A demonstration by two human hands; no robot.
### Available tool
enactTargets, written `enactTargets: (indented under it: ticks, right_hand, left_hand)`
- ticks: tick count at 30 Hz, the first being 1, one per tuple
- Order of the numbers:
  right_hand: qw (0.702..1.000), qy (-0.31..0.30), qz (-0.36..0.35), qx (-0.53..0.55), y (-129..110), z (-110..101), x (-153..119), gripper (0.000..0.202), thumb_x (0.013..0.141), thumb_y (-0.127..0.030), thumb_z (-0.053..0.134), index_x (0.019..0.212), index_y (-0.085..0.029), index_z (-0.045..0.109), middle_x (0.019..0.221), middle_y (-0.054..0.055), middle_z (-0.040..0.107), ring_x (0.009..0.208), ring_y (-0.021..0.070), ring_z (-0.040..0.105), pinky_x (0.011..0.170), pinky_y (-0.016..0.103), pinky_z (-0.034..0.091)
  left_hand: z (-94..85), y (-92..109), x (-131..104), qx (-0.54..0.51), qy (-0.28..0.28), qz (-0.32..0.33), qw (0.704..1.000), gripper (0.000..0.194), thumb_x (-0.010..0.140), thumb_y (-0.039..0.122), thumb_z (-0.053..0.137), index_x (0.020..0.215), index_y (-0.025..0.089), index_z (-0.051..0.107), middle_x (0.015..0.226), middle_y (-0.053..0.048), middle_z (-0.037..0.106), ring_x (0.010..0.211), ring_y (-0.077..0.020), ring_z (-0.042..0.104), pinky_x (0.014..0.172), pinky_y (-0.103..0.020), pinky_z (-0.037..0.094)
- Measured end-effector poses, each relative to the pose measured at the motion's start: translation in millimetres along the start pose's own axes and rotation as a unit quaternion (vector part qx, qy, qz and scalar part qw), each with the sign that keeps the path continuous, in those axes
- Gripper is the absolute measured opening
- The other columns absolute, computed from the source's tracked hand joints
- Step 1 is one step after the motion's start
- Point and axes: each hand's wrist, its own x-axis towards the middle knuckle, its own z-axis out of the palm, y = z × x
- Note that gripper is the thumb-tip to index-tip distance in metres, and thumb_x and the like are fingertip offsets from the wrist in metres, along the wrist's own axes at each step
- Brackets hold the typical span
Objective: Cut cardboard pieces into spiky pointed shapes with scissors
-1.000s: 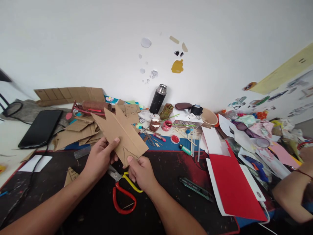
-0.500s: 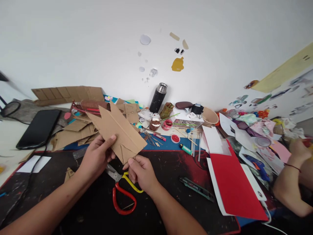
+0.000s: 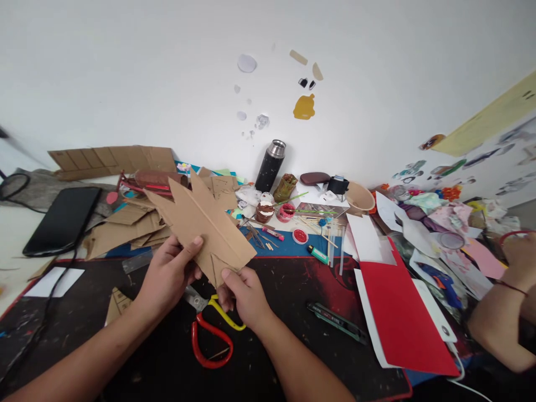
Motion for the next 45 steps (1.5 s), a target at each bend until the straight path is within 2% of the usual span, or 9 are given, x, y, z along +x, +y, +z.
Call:
enactTargets:
  ticks: [5, 9, 14, 18, 20, 24, 34, 40, 45]
  right_hand:
    - [1.000, 0.006, -0.003, 0.018, 1, 0, 3, 0.067, 0.086, -0.082, 0.075, 0.061, -0.023, 0.053, 0.040, -0.008, 0.040, 0.035, 0.0092, 0.040, 0.042, 0.025, 0.028]
    - [1.000, 0.009, -0.008, 0.019, 0, 1, 2, 0.072, 0.085, -0.081, 0.078, 0.054, -0.024, 0.047, 0.040, -0.008, 0.037, 0.036, 0.0080, 0.040, 0.043, 0.025, 0.029]
    - [1.000, 0.005, 0.007, 0.022, -1, -1, 0, 0.063, 0.084, -0.078, 0.079, 0.066, -0.021, 0.059, 0.046, -0.006, 0.050, 0.038, 0.0089, 0.043, 0.042, 0.023, 0.029]
    - [0.999, 0.007, 0.017, 0.028, 1, -2, 0, 0.056, 0.084, -0.072, 0.079, 0.077, -0.018, 0.066, 0.054, -0.003, 0.060, 0.040, 0.0097, 0.048, 0.040, 0.022, 0.029]
    - [0.999, 0.020, 0.016, 0.033, 3, -2, 1, 0.052, 0.084, -0.068, 0.080, 0.082, -0.017, 0.069, 0.058, -0.002, 0.063, 0.041, 0.0097, 0.050, 0.039, 0.021, 0.030]
    - [0.997, 0.054, 0.008, 0.047, 5, 1, 1, 0.044, 0.082, -0.059, 0.084, 0.095, -0.018, 0.072, 0.066, -0.003, 0.068, 0.042, 0.0104, 0.053, 0.038, 0.021, 0.033]
    - [0.993, 0.058, 0.003, 0.098, 5, 4, 2, 0.042, 0.079, -0.055, 0.089, 0.092, -0.019, 0.071, 0.060, -0.005, 0.063, 0.040, 0.0097, 0.047, 0.036, 0.022, 0.034]
    - [0.995, 0.022, 0.009, 0.095, 1, 1, 2, 0.049, 0.081, -0.062, 0.088, 0.078, -0.018, 0.066, 0.059, -0.004, 0.060, 0.041, 0.0080, 0.048, 0.039, 0.020, 0.028]
    - [0.994, 0.029, 0.009, 0.106, 2, 0, 2, 0.053, 0.081, -0.067, 0.086, 0.082, -0.017, 0.069, 0.062, -0.002, 0.063, 0.042, 0.0087, 0.050, 0.039, 0.021, 0.028]
  left_hand:
    - [2.1, -1, -1, -0.037, -0.006, 0.005, 0.999, 0.052, 0.062, 0.048, 0.106, 0.084, 0.019, 0.070, 0.067, 0.005, 0.068, 0.038, -0.0065, 0.054, 0.035, -0.017, 0.044]
    - [0.4, 1, -1, -0.031, -0.004, 0.008, 0.999, 0.054, 0.059, 0.047, 0.108, 0.087, 0.020, 0.071, 0.069, 0.005, 0.071, 0.039, -0.0076, 0.056, 0.035, -0.018, 0.046]
    - [-0.7, 4, -1, -0.017, -0.029, -0.001, 0.999, 0.053, 0.061, 0.050, 0.107, 0.086, 0.020, 0.071, 0.064, 0.006, 0.069, 0.039, -0.0081, 0.056, 0.035, -0.017, 0.045]
    - [0.5, 3, -3, -0.023, -0.023, 0.000, 0.999, 0.055, 0.058, 0.050, 0.108, 0.087, 0.021, 0.072, 0.068, 0.005, 0.070, 0.039, -0.0080, 0.056, 0.036, -0.018, 0.047]
    - [1.5, 0, -5, -0.023, -0.022, -0.008, 0.999, 0.056, 0.057, 0.050, 0.109, 0.086, 0.020, 0.073, 0.068, 0.005, 0.070, 0.039, -0.0076, 0.056, 0.035, -0.017, 0.045]
    - [4.4, -5, -10, -0.021, -0.063, -0.030, 0.997, 0.053, 0.061, 0.052, 0.107, 0.087, 0.019, 0.074, 0.065, 0.003, 0.070, 0.039, -0.0082, 0.055, 0.035, -0.017, 0.043]
    - [11.5, -1, -13, -0.079, -0.030, -0.063, 0.994, 0.058, 0.047, 0.045, 0.114, 0.082, 0.018, 0.077, 0.069, 0.004, 0.071, 0.045, -0.0058, 0.054, 0.038, -0.015, 0.047]
    - [9.5, 0, -8, -0.115, -0.013, -0.053, 0.992, 0.057, 0.044, 0.039, 0.116, 0.077, 0.019, 0.074, 0.068, 0.004, 0.071, 0.045, -0.0069, 0.057, 0.038, -0.015, 0.044]
    - [9.8, 1, -9, -0.106, -0.021, -0.047, 0.993, 0.056, 0.045, 0.041, 0.116, 0.077, 0.019, 0.075, 0.069, 0.004, 0.073, 0.047, -0.0076, 0.059, 0.041, -0.017, 0.048]
